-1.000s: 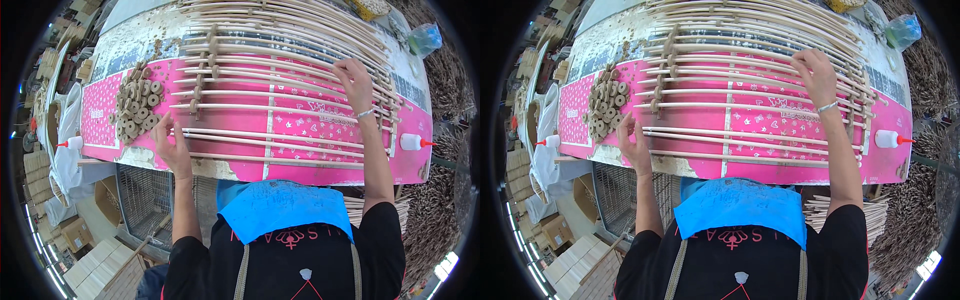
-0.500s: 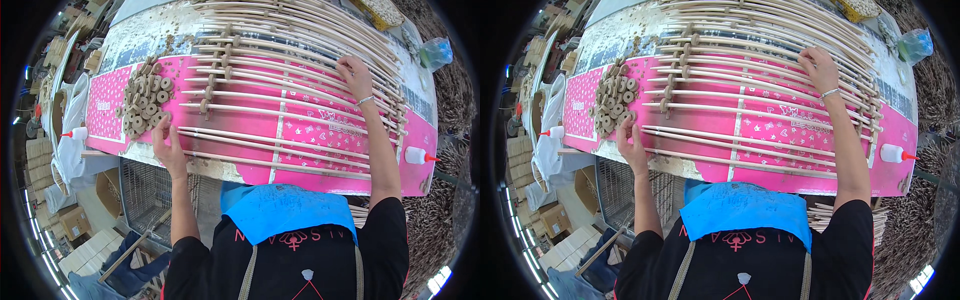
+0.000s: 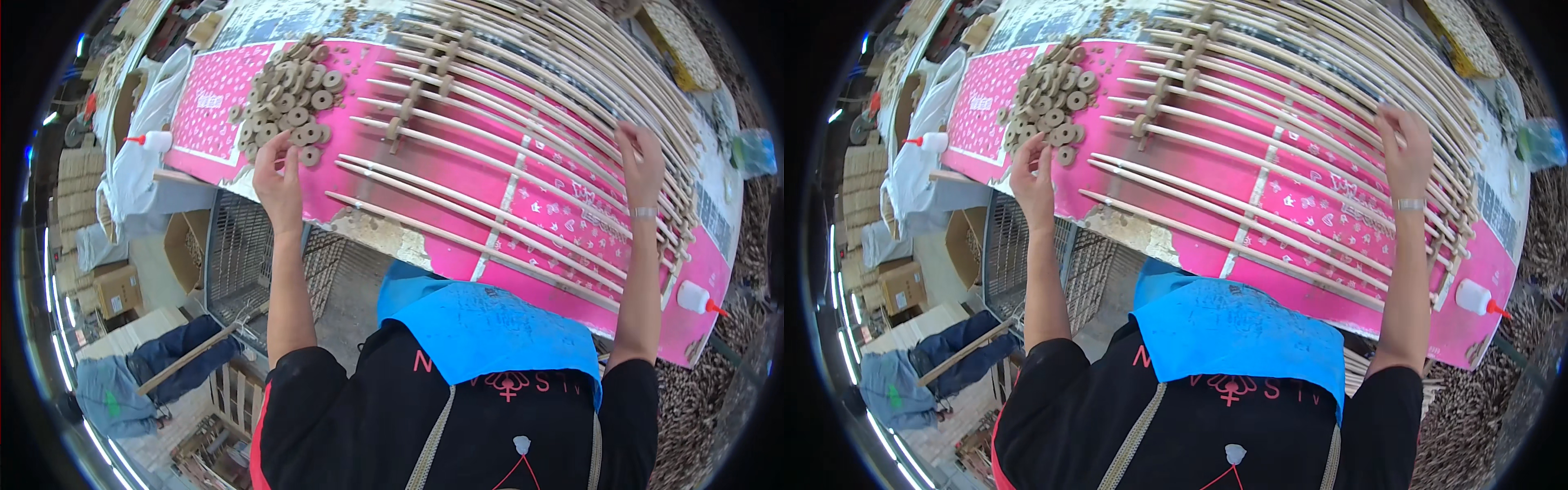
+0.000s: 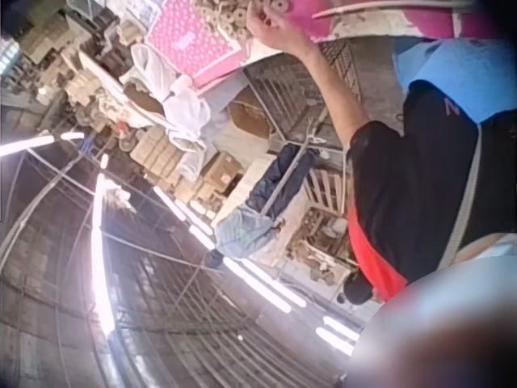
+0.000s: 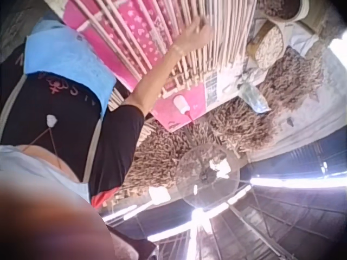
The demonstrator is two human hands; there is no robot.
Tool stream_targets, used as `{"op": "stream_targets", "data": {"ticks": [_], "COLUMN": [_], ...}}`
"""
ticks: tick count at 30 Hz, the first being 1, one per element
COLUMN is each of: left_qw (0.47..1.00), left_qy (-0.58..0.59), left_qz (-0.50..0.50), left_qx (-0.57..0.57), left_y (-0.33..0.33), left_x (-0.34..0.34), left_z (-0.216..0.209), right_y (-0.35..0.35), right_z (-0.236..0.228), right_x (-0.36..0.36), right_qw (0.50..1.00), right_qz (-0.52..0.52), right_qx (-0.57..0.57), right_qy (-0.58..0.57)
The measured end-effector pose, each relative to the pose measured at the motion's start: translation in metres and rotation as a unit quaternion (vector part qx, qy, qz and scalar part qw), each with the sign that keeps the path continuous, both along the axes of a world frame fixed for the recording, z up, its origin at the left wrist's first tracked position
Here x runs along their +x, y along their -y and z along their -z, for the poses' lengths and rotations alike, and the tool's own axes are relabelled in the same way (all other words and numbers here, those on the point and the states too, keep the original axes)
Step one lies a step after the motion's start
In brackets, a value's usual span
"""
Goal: Assembling wooden structures by gluing dowels and ring-shaped pieces together.
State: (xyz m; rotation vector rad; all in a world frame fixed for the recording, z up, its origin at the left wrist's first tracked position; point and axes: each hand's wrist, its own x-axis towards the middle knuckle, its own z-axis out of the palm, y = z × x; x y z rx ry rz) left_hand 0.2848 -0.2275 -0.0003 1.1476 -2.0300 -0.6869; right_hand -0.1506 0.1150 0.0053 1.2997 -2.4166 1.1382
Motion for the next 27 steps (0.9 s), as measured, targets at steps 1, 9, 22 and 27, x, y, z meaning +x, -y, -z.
{"op": "stream_targets", "data": {"ticks": [1, 9, 22, 27], "left_qw": [0.999, 0.963, 0.981, 0.886], "left_qy": [0.033, 0.219, -0.162, -0.36], "left_qz": [0.003, 0.047, -0.041, -0.115], "left_qx": [-0.032, -0.149, 0.097, 0.268], "left_y": [0.003, 0.01, -0.034, -0.125], "left_x": [0.002, -0.016, -0.001, 0.009], "left_z": [0.002, 0.002, 0.033, 0.028], "right_y": [-0.005, -0.033, -0.051, -0.057], "right_z": [-0.005, -0.019, 0.022, 0.039], "right_x": [0.021, 0.149, 0.147, 0.145], "right_qw": [0.998, 0.964, 0.963, 0.961], "right_qz": [-0.004, -0.161, -0.163, -0.167], "right_qx": [0.021, 0.157, 0.125, 0.103], "right_qy": [0.057, 0.146, 0.177, 0.196]}}
